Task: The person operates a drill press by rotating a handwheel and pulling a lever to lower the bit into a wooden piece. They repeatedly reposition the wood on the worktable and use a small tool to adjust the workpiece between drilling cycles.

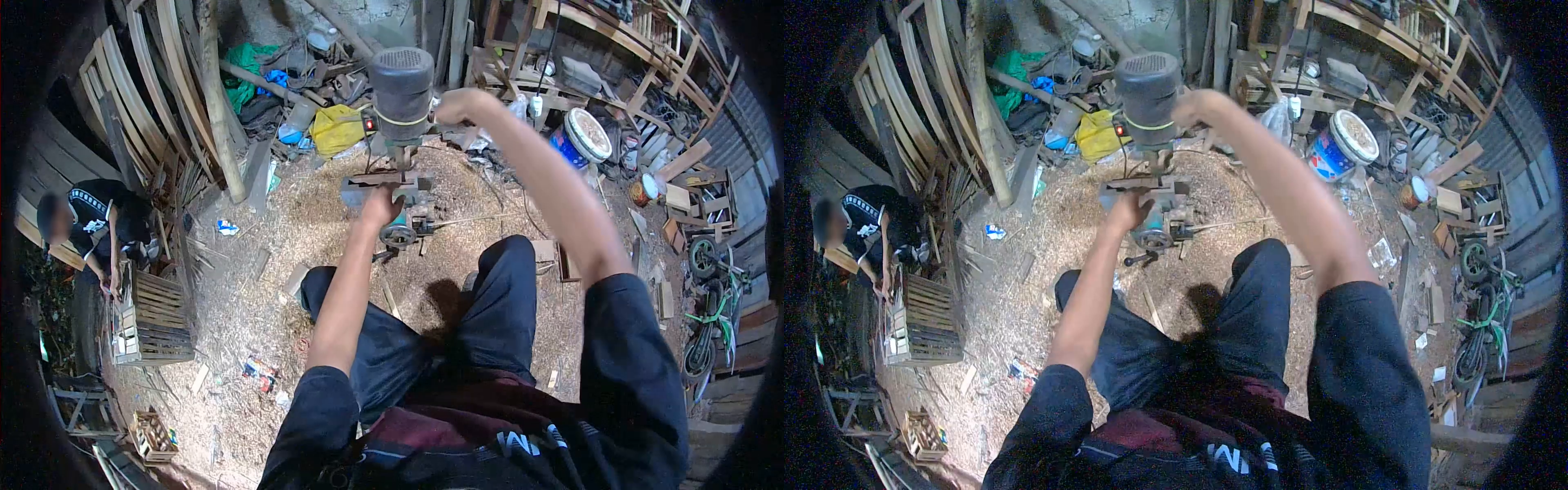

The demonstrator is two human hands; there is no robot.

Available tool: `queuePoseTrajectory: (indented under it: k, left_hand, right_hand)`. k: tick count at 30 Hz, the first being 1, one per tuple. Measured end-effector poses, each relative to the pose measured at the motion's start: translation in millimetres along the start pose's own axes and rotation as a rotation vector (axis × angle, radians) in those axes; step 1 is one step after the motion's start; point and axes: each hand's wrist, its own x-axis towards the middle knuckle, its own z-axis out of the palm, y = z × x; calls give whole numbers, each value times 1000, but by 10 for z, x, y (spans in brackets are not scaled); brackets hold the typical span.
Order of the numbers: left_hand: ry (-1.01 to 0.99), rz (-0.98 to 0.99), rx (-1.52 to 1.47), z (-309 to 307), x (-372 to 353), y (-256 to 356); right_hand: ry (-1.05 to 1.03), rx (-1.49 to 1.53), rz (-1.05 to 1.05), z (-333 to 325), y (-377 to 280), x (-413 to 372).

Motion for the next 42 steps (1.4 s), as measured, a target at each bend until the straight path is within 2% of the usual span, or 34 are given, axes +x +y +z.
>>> queuePoseTrajectory:
  k: [2,4,5,7,9,10,11,12,13,14,15,17,21,24,25,29,31,34,38,40,42]
  left_hand:
    - [-115,-126,56,209,-46,-234]
    - [-210,-239,78,553,-86,-555]
    - [-334,-334,108,698,-116,-638]
    - [-408,-224,222,997,-228,-882]
    - [-373,-110,241,1610,-357,-1295]
    - [-339,-88,220,1632,-388,-1327]
    - [-303,-65,198,1618,-400,-1324]
    - [-261,-43,176,1588,-374,-1310]
    - [-247,-172,-6,1598,-372,-1299]
    - [-181,-143,-12,1607,-387,-1297]
    - [-107,-108,-17,1644,-322,-1327]
    - [-1,-114,-21,1649,-332,-1249]
    - [-34,-268,-68,1491,-325,-1024]
    - [23,-242,-33,1483,-331,-980]
    - [-37,-304,-54,1540,-321,-1023]
    - [36,-181,54,1566,-360,-1057]
    - [62,-238,-60,1463,-367,-935]
    - [98,-255,-98,1387,-353,-845]
    - [84,-244,-127,1399,-383,-867]
    - [64,-278,-158,1354,-373,-817]
    - [52,-292,-163,1367,-365,-819]
  right_hand:
    - [-220,119,157,-118,-178,-232]
    - [-225,277,170,-41,-61,-83]
    - [-203,179,167,49,20,-43]
    - [-145,40,143,152,91,-43]
    - [-67,39,115,312,109,-163]
    - [-17,76,102,393,77,-301]
    - [154,255,228,484,-33,-499]
    - [183,295,224,591,-64,-585]
    - [207,336,220,697,-83,-654]
    - [235,378,220,781,-83,-705]
    - [382,358,212,1049,70,-592]
    - [421,323,234,1250,15,-694]
    - [507,407,249,1868,129,-716]
    - [549,506,231,2162,126,-753]
    - [579,511,243,2345,152,-751]
    - [667,546,134,2890,235,-715]
    - [729,573,71,3147,273,-646]
    - [615,737,137,3468,370,-511]
    - [820,484,121,4112,558,-196]
    - [698,547,205,4251,615,-101]
    - [709,648,197,4474,692,65]
